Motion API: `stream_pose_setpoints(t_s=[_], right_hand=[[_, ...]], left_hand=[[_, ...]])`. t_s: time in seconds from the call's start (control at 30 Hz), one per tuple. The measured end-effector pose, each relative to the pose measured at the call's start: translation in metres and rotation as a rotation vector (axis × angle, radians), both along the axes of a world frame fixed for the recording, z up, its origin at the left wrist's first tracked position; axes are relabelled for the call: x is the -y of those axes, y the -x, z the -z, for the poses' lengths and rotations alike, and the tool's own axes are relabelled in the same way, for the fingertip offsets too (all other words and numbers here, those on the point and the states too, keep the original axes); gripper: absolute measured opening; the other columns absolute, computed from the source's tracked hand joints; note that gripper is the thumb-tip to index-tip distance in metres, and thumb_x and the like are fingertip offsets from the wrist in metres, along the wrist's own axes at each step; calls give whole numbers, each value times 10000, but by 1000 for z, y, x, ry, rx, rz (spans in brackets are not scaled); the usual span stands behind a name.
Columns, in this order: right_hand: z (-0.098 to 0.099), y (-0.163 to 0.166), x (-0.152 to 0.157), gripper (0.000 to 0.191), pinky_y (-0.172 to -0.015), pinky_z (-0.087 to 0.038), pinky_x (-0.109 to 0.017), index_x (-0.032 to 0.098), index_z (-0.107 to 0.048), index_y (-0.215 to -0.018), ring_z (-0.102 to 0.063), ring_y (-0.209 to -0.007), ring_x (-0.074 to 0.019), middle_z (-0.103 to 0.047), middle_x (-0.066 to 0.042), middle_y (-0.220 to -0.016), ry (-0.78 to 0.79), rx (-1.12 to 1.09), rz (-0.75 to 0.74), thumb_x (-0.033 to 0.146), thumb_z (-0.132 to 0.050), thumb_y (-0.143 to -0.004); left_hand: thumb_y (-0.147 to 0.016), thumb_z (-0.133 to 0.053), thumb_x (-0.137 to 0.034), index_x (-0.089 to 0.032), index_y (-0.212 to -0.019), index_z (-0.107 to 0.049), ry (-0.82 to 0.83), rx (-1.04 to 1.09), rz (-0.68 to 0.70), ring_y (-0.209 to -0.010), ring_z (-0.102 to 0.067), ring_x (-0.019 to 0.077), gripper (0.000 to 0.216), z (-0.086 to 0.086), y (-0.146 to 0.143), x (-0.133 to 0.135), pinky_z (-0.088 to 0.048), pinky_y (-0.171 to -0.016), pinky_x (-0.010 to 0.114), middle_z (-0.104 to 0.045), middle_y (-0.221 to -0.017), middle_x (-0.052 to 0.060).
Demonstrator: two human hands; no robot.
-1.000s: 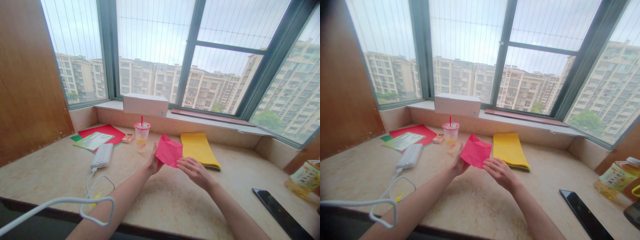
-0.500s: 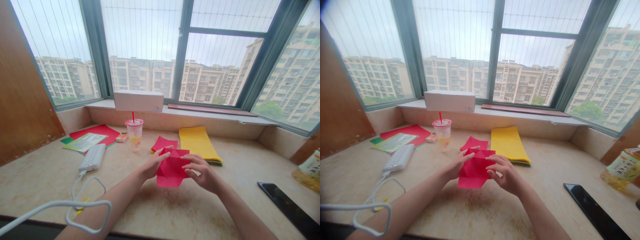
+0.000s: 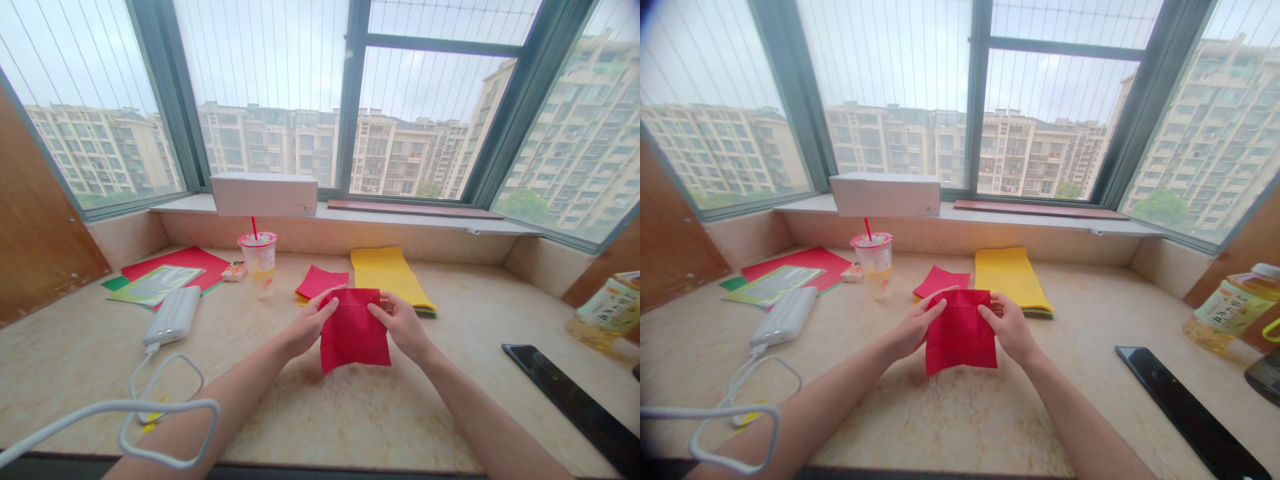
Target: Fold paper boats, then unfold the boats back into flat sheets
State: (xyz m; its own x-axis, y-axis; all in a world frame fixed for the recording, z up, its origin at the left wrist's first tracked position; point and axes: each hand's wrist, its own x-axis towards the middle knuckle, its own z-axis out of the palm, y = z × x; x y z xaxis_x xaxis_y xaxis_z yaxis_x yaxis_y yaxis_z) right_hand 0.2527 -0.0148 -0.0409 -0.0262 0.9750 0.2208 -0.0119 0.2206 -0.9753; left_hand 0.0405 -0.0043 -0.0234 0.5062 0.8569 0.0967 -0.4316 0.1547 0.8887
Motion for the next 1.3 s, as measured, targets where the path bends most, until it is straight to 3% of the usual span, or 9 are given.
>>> stream_pose_setpoints(t_s=[0.2,0.37,0.57,0.8,0.9,1.0,1.1,1.23,1.3], right_hand=[[-2,-2,-1,437,-622,-555,-320,234,-581,-979,-690,-718,-204,-731,-30,-863,-16,-141,73,505,-787,-705],[-3,-2,5,290,-491,-461,-265,220,-630,-910,-609,-549,-157,-686,-8,-693,-11,-21,3,477,-697,-794],[-13,-2,12,252,-854,-506,-346,217,-702,-1000,-643,-987,-218,-695,-73,-1069,-229,246,-57,405,-555,-918],[-3,-3,4,168,-891,-503,-364,229,-723,-958,-642,-990,-223,-694,-71,-1036,-285,295,-6,349,-669,-853],[0,-2,4,151,-897,-503,-362,234,-718,-955,-643,-1002,-224,-697,-63,-1031,-311,282,0,325,-682,-840],[2,0,5,176,-769,-534,-337,233,-684,-985,-670,-870,-207,-714,-48,-951,-211,212,-25,334,-675,-842],[1,0,7,197,-698,-533,-318,232,-665,-1003,-671,-803,-198,-723,-41,-910,-136,167,-55,348,-669,-843],[-7,-1,9,183,-876,-498,-343,222,-715,-958,-651,-960,-211,-708,-50,-999,-223,253,-40,341,-695,-821],[-11,-1,11,197,-870,-494,-342,212,-728,-940,-643,-963,-213,-700,-59,-999,-227,288,-61,373,-674,-839]], left_hand=[[-925,-456,-619,-234,-1369,-551,24,84,174,-1129,-635,278,595,1,4,1,-488,-924,371,-682,-1231,107],[-873,-667,-411,-187,-1323,-593,-93,-151,95,-1054,-653,243,508,3,5,0,-476,-922,335,-702,-1172,117],[-872,-661,-361,-202,-1248,-641,-249,-269,-30,-1090,-622,225,408,4,2,-1,-473,-948,327,-681,-1208,86],[-793,-736,-313,-238,-1432,-423,-188,-175,-21,-895,-695,230,715,7,-2,-5,-537,-800,350,-736,-1011,80],[-775,-758,-326,-156,-1231,-615,-211,-217,14,-886,-691,235,507,6,-2,-6,-520,-818,339,-743,-954,94],[-743,-787,-361,-116,-976,-716,-235,-273,39,-855,-676,222,346,5,-2,-5,-500,-801,303,-740,-911,94],[-758,-762,-447,-119,-956,-717,-221,-302,48,-811,-661,213,386,2,-2,-2,-493,-744,286,-729,-866,79],[-845,-607,-582,-103,-874,-712,-254,-359,-11,-709,-619,175,491,-1,-2,1,-464,-653,256,-697,-772,69],[-828,-632,-571,-107,-880,-711,-248,-368,-19,-709,-619,177,474,0,-3,1,-464,-651,258,-699,-779,68]])
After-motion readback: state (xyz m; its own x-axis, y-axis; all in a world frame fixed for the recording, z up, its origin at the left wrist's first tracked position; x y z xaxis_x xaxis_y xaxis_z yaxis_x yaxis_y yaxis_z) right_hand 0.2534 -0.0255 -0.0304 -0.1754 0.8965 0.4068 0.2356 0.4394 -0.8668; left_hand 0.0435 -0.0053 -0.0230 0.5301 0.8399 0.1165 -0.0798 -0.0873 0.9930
